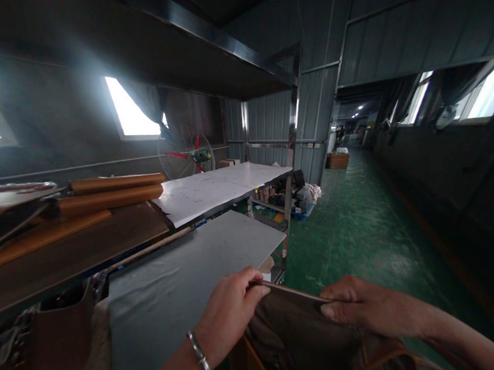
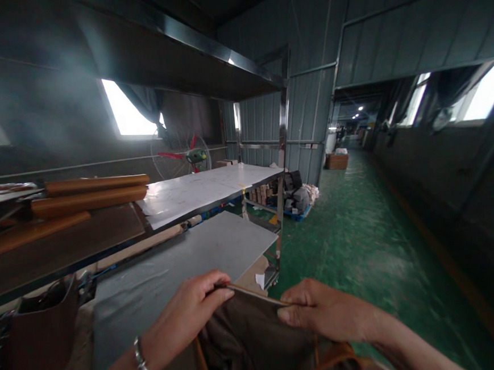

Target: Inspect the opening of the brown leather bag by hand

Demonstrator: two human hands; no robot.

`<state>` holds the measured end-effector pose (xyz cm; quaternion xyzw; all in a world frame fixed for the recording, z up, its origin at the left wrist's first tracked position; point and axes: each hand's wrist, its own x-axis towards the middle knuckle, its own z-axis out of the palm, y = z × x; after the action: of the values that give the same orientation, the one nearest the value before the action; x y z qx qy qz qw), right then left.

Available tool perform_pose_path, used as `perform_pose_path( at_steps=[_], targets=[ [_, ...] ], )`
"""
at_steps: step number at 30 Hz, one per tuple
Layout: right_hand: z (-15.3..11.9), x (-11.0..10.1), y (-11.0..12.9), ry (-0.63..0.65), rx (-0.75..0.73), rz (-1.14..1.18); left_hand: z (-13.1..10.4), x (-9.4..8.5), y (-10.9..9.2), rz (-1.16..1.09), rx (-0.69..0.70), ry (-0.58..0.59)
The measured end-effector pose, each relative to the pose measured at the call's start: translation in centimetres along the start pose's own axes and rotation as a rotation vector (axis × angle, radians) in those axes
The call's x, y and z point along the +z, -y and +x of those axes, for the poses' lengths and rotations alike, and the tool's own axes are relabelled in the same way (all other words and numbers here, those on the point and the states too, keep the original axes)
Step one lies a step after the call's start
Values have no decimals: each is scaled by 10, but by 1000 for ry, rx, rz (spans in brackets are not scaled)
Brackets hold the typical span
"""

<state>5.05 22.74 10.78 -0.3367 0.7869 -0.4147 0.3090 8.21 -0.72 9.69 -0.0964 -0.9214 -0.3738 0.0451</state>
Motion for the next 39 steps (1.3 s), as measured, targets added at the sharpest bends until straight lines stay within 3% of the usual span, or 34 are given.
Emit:
perform_pose_path(
  at_steps=[11,17,22,26,34,39],
  targets=[
    [-6,-2,-1,11,-17,2,0,2,-3,60,-21,47],
    [-3,-5,-15,38,-39,78,1,4,-7,126,-19,73],
    [-5,-3,-31,-59,-46,-76,1,9,-19,277,-29,40],
    [-9,2,-28,-161,-106,-216,0,14,-29,353,-28,36],
    [-4,3,-27,-171,-201,-374,6,18,-44,502,10,21],
    [9,7,-27,-277,-189,-478,10,19,-53,593,33,39]
  ],
)
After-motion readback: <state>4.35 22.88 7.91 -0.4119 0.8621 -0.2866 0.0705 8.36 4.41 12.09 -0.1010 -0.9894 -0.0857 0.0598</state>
